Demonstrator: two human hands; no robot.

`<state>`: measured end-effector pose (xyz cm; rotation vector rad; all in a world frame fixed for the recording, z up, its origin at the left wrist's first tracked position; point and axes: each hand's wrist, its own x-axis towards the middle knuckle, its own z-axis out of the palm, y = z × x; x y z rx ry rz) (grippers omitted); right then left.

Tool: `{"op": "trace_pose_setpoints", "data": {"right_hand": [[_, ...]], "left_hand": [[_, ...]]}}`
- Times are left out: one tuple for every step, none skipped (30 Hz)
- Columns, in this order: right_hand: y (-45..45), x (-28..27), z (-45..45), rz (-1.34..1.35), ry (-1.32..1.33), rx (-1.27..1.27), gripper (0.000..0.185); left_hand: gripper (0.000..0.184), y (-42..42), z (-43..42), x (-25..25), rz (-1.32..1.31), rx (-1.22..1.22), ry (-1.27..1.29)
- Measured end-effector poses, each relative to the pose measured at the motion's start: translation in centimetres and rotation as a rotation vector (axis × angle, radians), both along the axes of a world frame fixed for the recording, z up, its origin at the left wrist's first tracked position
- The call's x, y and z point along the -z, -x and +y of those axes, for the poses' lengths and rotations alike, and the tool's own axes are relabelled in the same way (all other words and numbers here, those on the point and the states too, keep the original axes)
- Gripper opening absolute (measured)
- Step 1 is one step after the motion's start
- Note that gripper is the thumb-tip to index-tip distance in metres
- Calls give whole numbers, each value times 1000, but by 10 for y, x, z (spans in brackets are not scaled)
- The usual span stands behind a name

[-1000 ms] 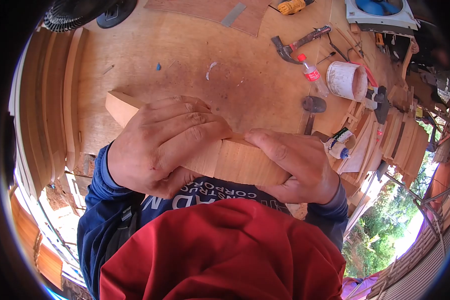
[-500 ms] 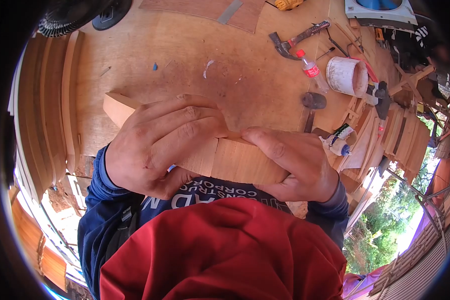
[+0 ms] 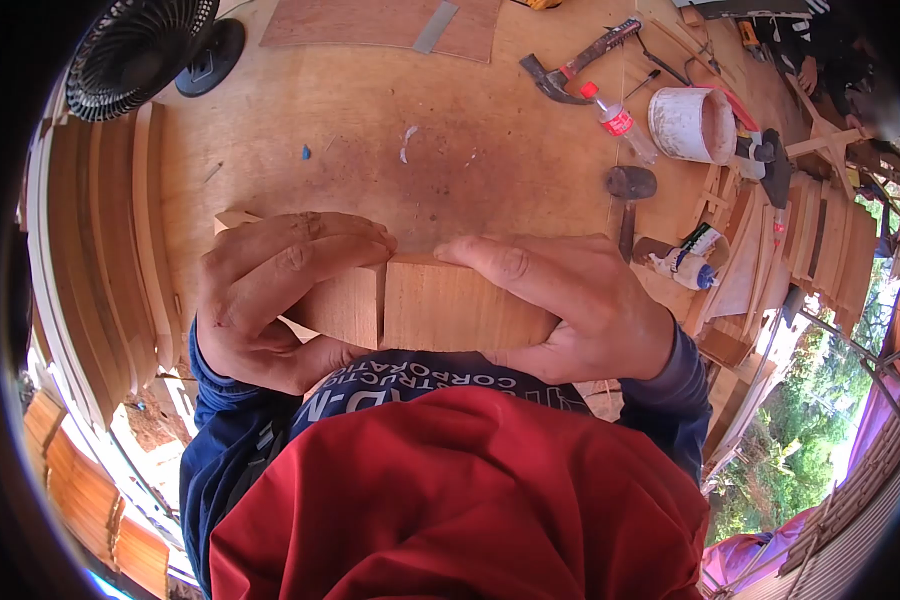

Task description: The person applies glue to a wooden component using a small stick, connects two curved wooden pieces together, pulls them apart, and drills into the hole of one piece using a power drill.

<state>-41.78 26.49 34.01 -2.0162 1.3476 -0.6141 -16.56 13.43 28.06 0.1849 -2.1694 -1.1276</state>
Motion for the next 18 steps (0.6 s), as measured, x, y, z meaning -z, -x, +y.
{"op": "trace_pose_setpoints", "data": {"right_hand": [[1,0,-1,-15,4,-4,79],[1,1,-2,-30,10,-9,79],[2,2,-2,-29,23,4,75],[3,3,-1,-29,34,17,71],[3,4,0,-29,44,30,69],[4,3,1,-27,37,29,69],[5,1,1,-26,31,29,69],[5,0,1,-25,26,29,69],[4,0,1,-41,46,35,69],[3,0,1,-58,68,40,70],[2,0,1,-76,91,47,72],[1,0,1,-73,102,50,71],[0,0,1,-71,113,53,71],[-1,0,1,-70,126,58,71],[-1,-1,2,-72,128,63,70],[-1,-3,2,-74,132,66,69],[-1,-4,2,-76,140,67,68],[1,-6,3,-99,157,72,68]], "left_hand": [[51,0,0,2,13,0,-5],[52,0,0,3,26,-1,-10],[52,0,-1,3,39,-3,-14],[52,-1,-1,0,24,-23,13],[53,-3,0,-4,7,-43,40],[54,-3,-1,-5,8,-53,50],[55,-4,-2,-6,9,-64,60],[56,-3,-1,-2,26,-65,53],[57,-3,-1,-1,34,-69,47],[57,-3,-1,0,42,-73,40],[58,-3,-1,-2,42,-79,36],[59,-3,-1,-3,38,-81,32],[60,-3,-1,-3,35,-84,29],[61,-4,-1,-3,30,-84,28],[62,-5,-2,-4,27,-82,35],[63,-7,-3,-5,23,-81,43],[64,-8,-4,-7,22,-81,60],[64,-11,-5,-8,26,-83,71]]}}
